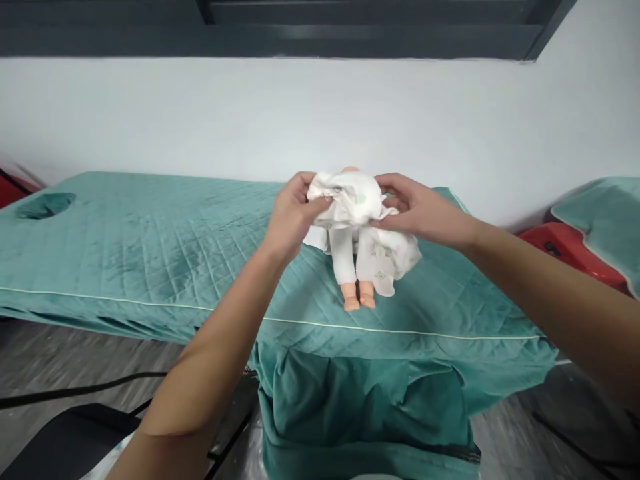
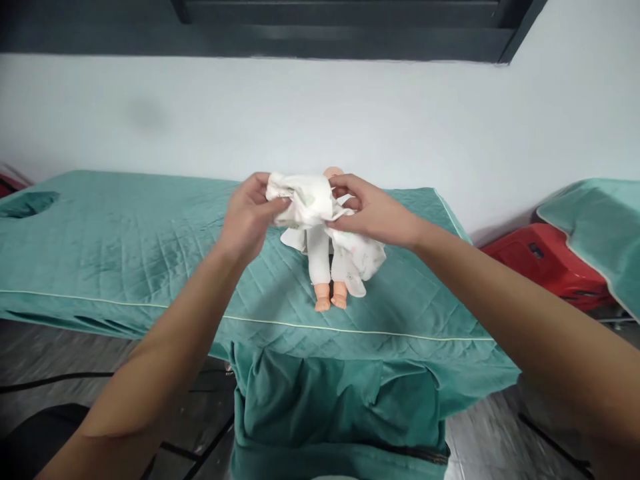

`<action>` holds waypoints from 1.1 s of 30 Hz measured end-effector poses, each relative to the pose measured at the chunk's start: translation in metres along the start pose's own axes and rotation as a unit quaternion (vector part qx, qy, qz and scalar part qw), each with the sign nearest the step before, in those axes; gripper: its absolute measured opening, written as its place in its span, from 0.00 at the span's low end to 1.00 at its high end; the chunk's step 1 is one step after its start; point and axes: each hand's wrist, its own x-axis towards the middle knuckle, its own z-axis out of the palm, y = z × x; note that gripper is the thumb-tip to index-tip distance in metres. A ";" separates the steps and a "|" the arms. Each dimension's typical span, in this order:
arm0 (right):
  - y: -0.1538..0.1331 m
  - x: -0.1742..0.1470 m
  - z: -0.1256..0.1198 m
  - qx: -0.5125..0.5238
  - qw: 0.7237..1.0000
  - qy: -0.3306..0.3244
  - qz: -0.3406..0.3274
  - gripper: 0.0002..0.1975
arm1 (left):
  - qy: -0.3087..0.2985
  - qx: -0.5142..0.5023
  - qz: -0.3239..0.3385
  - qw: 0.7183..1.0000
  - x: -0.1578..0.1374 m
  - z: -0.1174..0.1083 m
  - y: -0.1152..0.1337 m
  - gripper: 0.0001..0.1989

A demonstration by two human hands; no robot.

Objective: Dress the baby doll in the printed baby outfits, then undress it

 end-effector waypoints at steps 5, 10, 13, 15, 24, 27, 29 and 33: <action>-0.022 0.016 0.004 -0.076 0.991 -0.064 -0.095 0.31 | 0.027 0.032 0.104 0.994 0.028 0.002 0.044 0.11; -0.078 0.025 0.034 -0.201 0.950 -0.081 -0.226 0.19 | 0.001 0.047 0.286 0.957 0.043 0.013 0.096 0.12; -0.110 0.021 0.045 -0.249 0.936 -0.040 -0.247 0.07 | 0.008 0.046 0.332 0.942 0.042 0.010 0.125 0.09; -0.122 0.017 0.043 -0.283 0.924 -0.042 -0.252 0.07 | -0.009 0.025 0.322 0.946 0.039 0.002 0.138 0.10; -0.085 0.005 0.005 -0.178 0.970 -0.044 -0.160 0.17 | -0.166 0.045 0.011 0.985 0.021 -0.024 0.118 0.06; -0.074 0.003 0.005 -0.169 0.971 -0.081 -0.150 0.17 | -0.168 0.018 -0.039 0.985 0.020 -0.019 0.105 0.12; -0.069 0.003 0.009 -0.158 0.975 -0.102 -0.115 0.19 | -0.156 -0.032 -0.049 0.986 0.023 -0.016 0.100 0.13; -0.060 0.002 0.016 -0.149 0.984 -0.102 0.002 0.15 | -0.193 -0.031 -0.073 0.978 0.026 -0.016 0.088 0.15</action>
